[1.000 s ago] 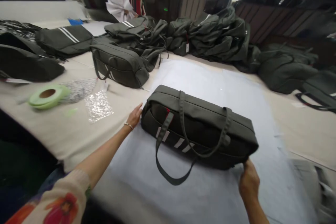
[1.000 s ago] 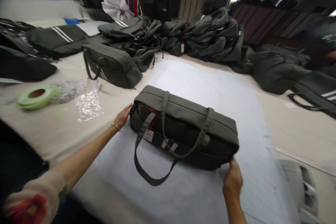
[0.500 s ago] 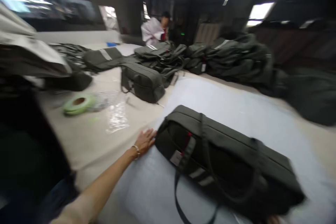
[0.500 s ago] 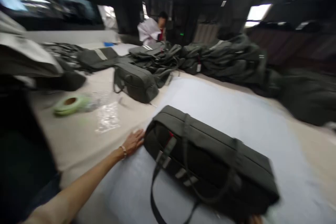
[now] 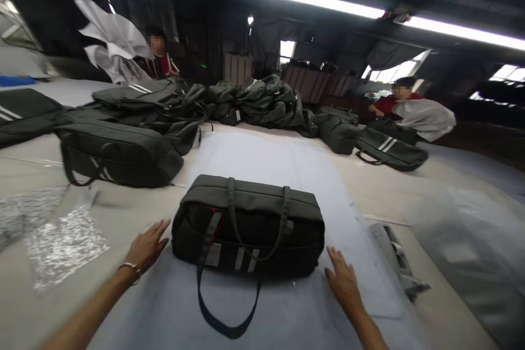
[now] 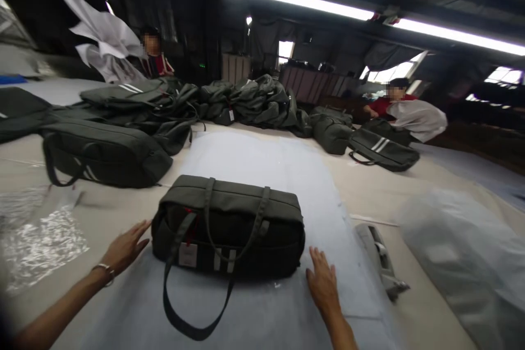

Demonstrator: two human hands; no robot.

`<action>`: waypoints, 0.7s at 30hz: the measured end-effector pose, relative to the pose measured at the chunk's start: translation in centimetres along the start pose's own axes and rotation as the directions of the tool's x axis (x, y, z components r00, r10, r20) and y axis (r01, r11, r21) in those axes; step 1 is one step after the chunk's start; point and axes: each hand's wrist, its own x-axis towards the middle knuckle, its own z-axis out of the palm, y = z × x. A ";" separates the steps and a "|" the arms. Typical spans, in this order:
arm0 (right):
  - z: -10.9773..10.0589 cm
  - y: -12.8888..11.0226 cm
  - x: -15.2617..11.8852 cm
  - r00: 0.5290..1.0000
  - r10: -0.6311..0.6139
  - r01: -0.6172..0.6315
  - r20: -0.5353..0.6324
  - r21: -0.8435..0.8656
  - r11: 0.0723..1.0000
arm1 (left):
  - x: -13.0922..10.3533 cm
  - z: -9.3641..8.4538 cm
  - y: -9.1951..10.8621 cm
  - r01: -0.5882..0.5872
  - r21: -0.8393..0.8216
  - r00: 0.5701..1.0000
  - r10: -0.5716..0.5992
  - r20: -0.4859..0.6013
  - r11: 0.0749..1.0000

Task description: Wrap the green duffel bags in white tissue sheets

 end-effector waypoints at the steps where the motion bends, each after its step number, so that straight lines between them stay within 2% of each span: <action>1: -1.6 -0.3 0.2 0.995 -0.038 0.039 -0.088 0.003 0.999 | 0.1 -1.5 0.6 0.024 -0.081 0.998 -0.029 -0.060 0.996; 2: -3.4 -0.9 0.3 0.976 -0.100 0.102 -0.191 -0.001 0.995 | -0.1 -2.9 1.2 0.052 -0.174 0.993 -0.069 -0.095 0.983; 3: -5.3 -1.9 0.5 0.938 -0.181 0.185 -0.294 -0.013 0.983 | -0.6 -4.0 1.8 0.080 -0.276 0.990 -0.108 -0.087 0.958; 4: -7.3 -3.3 0.6 0.887 -0.266 0.274 -0.377 -0.033 0.961 | -1.4 -4.9 2.4 0.113 -0.368 0.990 -0.136 -0.036 0.923; 6: -11.3 -7.3 0.7 0.789 -0.429 0.444 -0.440 -0.075 0.893 | -3.6 -5.5 3.6 0.181 -0.513 0.979 -0.105 0.173 0.839; 8: -14.6 -12.0 0.6 0.711 -0.575 0.592 -0.405 -0.096 0.800 | -6.3 -4.8 5.2 0.220 -0.600 0.931 0.018 0.365 0.769; 9: -15.8 -14.4 0.6 0.676 -0.643 0.658 -0.359 -0.099 0.747 | -7.7 -4.2 6.2 0.217 -0.635 0.903 0.096 0.420 0.741; 11: -17.1 -18.5 0.5 0.620 -0.755 0.762 -0.213 -0.065 0.645 | -10.1 -3.3 8.5 0.146 -0.711 0.849 0.281 0.447 0.688; 13: -17.3 -21.3 0.4 0.602 -0.799 0.799 -0.017 0.027 0.601 | -11.8 -3.3 11.3 -0.006 -0.797 0.792 0.489 0.364 0.604; 15: -17.1 -22.7 0.4 0.598 -0.783 0.774 0.170 0.132 0.620 | -12.3 -5.0 14.4 -0.211 -0.835 0.734 0.646 0.208 0.508; 17: -17.3 -23.1 0.5 0.597 -0.744 0.711 0.301 0.231 0.664 | -11.5 -8.0 17.4 -0.411 -0.789 0.707 0.706 0.040 0.457; 19: -18.6 -23.1 0.8 0.597 -0.703 0.602 0.386 0.364 0.711 | -9.5 -11.6 20.2 -0.576 -0.667 0.697 0.710 -0.099 0.473; 21: -20.8 -23.1 1.4 0.609 -0.658 0.395 0.442 0.550 0.736 | -6.7 -14.8 22.6 -0.683 -0.497 0.670 0.731 -0.132 0.536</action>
